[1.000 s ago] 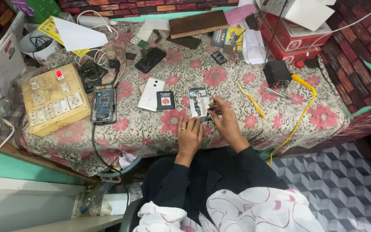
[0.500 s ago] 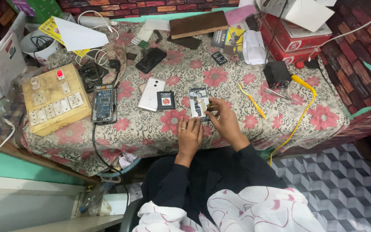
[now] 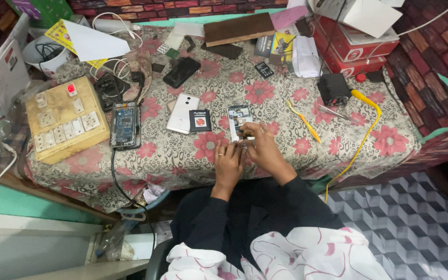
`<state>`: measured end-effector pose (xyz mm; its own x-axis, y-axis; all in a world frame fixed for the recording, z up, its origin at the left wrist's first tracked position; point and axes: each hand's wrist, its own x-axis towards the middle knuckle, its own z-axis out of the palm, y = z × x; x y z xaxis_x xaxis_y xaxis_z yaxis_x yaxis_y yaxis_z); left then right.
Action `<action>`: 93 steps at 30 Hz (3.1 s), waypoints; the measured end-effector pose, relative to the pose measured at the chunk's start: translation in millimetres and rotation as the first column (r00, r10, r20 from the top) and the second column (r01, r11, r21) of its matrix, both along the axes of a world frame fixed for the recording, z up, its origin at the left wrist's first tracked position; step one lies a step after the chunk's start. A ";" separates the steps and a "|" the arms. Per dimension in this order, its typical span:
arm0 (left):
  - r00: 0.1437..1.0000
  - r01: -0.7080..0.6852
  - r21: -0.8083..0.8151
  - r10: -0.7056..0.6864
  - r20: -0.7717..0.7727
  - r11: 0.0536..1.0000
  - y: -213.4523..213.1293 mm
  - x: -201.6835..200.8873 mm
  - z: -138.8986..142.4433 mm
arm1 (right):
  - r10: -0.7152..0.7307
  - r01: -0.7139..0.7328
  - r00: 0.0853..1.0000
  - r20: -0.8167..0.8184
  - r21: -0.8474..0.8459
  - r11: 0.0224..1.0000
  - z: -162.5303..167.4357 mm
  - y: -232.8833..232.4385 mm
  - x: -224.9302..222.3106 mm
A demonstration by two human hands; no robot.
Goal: The person repairs a smartphone at a cluttered workbench. They open the phone's back cover, remove the battery, work on the internal components with a screwdriver, brush the parts with a toothbrush, and reassemble the phone by fitting the battery and cover back on.
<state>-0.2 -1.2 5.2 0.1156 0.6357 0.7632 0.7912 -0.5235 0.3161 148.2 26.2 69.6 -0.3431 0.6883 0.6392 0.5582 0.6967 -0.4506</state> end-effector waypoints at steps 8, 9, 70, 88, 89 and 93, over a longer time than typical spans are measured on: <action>1.000 -0.006 0.018 0.006 -0.013 1.000 1.1 -0.4 -2.0 | -0.102 0.073 0.989 -0.111 -0.238 0.969 15.4 4.8 1.4; 1.000 -0.009 0.023 0.009 -0.016 1.000 1.7 -0.2 -2.6 | -0.054 0.006 0.989 -0.141 -0.325 0.946 17.4 5.2 3.1; 0.949 0.215 -0.365 -0.105 0.297 0.906 17.0 -28.8 15.1 | -0.040 -0.018 0.972 -0.230 -0.247 0.969 1.3 -6.2 -18.6; 0.945 0.221 -0.320 -0.122 0.303 0.921 16.6 -27.2 13.2 | -0.124 0.029 0.948 -0.294 -0.308 0.951 5.1 3.7 -21.6; 0.946 0.218 -0.318 -0.120 0.299 0.923 16.3 -27.2 14.0 | -0.140 0.037 0.943 -0.301 -0.324 0.945 5.8 4.3 -21.3; 0.946 0.218 -0.308 -0.123 0.301 0.926 15.2 -27.2 15.3 | -0.129 0.013 0.935 -0.330 -0.332 0.943 6.0 4.0 -20.9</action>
